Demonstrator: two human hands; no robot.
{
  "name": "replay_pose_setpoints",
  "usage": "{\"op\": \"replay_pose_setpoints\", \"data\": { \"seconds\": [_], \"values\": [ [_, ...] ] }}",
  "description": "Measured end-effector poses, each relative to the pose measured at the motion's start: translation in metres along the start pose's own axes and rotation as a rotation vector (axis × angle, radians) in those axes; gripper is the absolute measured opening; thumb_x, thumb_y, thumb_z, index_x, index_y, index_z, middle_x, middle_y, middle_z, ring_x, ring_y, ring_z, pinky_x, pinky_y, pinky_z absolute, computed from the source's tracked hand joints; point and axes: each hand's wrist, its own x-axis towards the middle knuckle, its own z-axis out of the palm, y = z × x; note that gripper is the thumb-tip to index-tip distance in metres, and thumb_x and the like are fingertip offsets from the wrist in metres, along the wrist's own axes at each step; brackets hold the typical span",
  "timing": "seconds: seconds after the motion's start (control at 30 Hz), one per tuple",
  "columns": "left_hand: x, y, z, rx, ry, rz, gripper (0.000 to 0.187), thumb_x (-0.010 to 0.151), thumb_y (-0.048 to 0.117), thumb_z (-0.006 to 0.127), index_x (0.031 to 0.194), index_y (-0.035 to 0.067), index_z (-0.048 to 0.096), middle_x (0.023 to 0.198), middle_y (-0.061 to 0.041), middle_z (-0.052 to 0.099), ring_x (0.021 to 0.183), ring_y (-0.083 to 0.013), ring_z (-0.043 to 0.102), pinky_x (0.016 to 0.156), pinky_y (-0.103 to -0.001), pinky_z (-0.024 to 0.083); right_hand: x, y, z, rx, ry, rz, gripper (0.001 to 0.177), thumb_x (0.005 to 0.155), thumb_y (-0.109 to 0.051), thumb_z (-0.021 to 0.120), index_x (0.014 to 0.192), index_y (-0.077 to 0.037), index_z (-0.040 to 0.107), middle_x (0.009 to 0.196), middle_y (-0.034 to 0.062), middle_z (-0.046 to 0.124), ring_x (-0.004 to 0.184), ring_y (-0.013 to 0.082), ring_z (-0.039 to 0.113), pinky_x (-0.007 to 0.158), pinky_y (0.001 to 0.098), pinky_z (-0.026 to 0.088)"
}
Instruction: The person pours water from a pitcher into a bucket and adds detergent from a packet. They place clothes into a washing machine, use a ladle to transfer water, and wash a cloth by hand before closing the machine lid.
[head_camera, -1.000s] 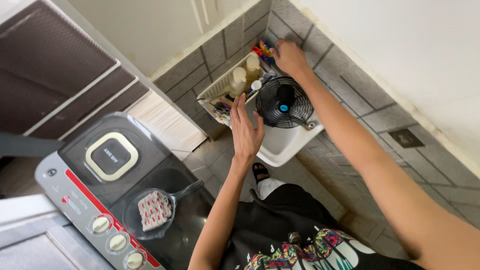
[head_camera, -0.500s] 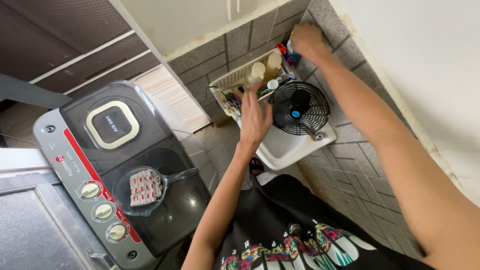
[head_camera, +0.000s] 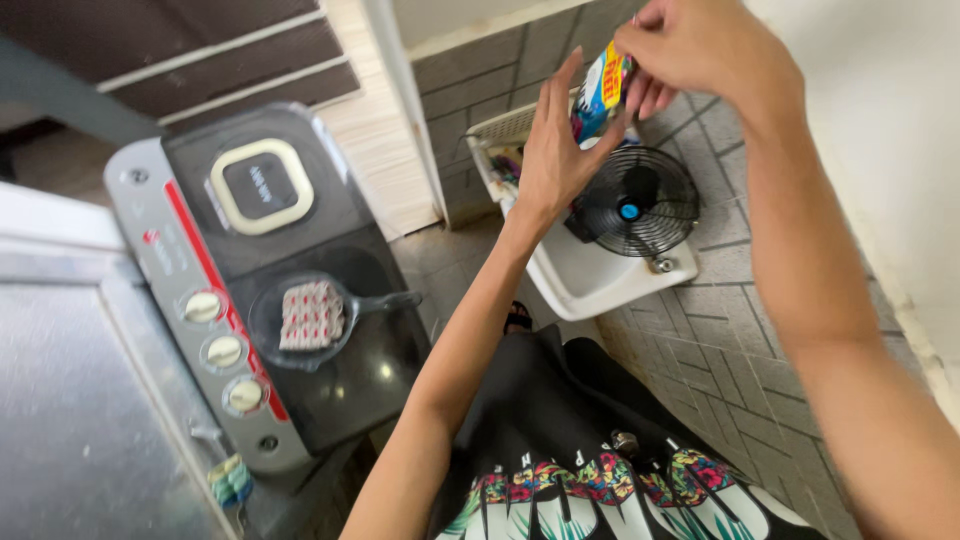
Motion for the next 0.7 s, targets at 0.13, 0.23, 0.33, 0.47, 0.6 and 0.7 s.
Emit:
{"op": "replay_pose_setpoints", "data": {
  "seconds": [0.13, 0.23, 0.33, 0.47, 0.6, 0.7],
  "values": [
    [-0.058, -0.024, -0.055, -0.003, 0.114, 0.000, 0.071, 0.091, 0.017, 0.077, 0.152, 0.008, 0.042, 0.143, -0.018, 0.059, 0.129, -0.0368, 0.063, 0.105, -0.041, 0.054, -0.021, -0.044, 0.074, 0.151, -0.100, -0.046, 0.029, 0.103, -0.017, 0.056, 0.097, 0.008, 0.069, 0.070, 0.0159, 0.071, 0.053, 0.0190, 0.069, 0.048, 0.0292, 0.057],
    [-0.114, -0.046, -0.098, 0.013, 0.173, -0.072, 0.065, 0.093, 0.014, 0.074, 0.150, 0.006, 0.042, 0.143, -0.020, 0.058, 0.130, -0.0378, 0.061, 0.106, -0.041, 0.052, -0.021, -0.063, 0.143, 0.200, -0.227, -0.076, 0.030, 0.103, -0.017, 0.058, 0.093, 0.007, 0.071, 0.068, 0.0143, 0.071, 0.053, 0.0172, 0.069, 0.048, 0.0277, 0.056],
    [-0.168, -0.065, -0.136, -0.039, 0.210, -0.168, 0.059, 0.098, 0.016, 0.070, 0.149, 0.005, 0.042, 0.136, -0.020, 0.061, 0.127, -0.0349, 0.064, 0.105, -0.040, 0.052, -0.023, -0.079, 0.211, 0.148, -0.333, -0.079, 0.032, 0.102, -0.022, 0.061, 0.089, 0.005, 0.072, 0.066, 0.0122, 0.070, 0.052, 0.0157, 0.068, 0.048, 0.0286, 0.055],
    [-0.238, -0.096, -0.175, -0.089, 0.232, -0.297, 0.050, 0.101, 0.018, 0.066, 0.144, 0.003, 0.047, 0.118, -0.017, 0.070, 0.109, -0.0246, 0.071, 0.096, -0.036, 0.055, -0.022, -0.086, 0.290, -0.134, -0.382, -0.110, 0.047, 0.104, -0.040, 0.068, 0.086, 0.003, 0.072, 0.065, 0.0107, 0.069, 0.058, 0.0179, 0.068, 0.058, 0.0329, 0.054],
    [-0.283, -0.134, -0.191, -0.306, 0.343, -0.430, 0.043, 0.101, 0.020, 0.067, 0.137, 0.002, 0.051, 0.110, -0.012, 0.075, 0.096, -0.0182, 0.074, 0.084, -0.033, 0.058, -0.007, -0.071, 0.352, -0.245, -0.240, -0.288, 0.051, 0.102, -0.048, 0.075, 0.097, 0.003, 0.069, 0.083, 0.0129, 0.073, 0.074, 0.0205, 0.070, 0.069, 0.0331, 0.054],
    [-0.302, -0.158, -0.198, -0.590, 0.443, -0.465, 0.043, 0.100, 0.022, 0.068, 0.135, 0.003, 0.052, 0.111, -0.009, 0.073, 0.096, -0.0160, 0.073, 0.080, -0.032, 0.059, 0.010, -0.056, 0.394, 0.091, -0.476, -0.433, 0.038, 0.102, -0.038, 0.068, 0.115, -0.002, 0.068, 0.101, 0.0083, 0.073, 0.087, 0.0148, 0.071, 0.075, 0.0275, 0.056]
  ]
}}
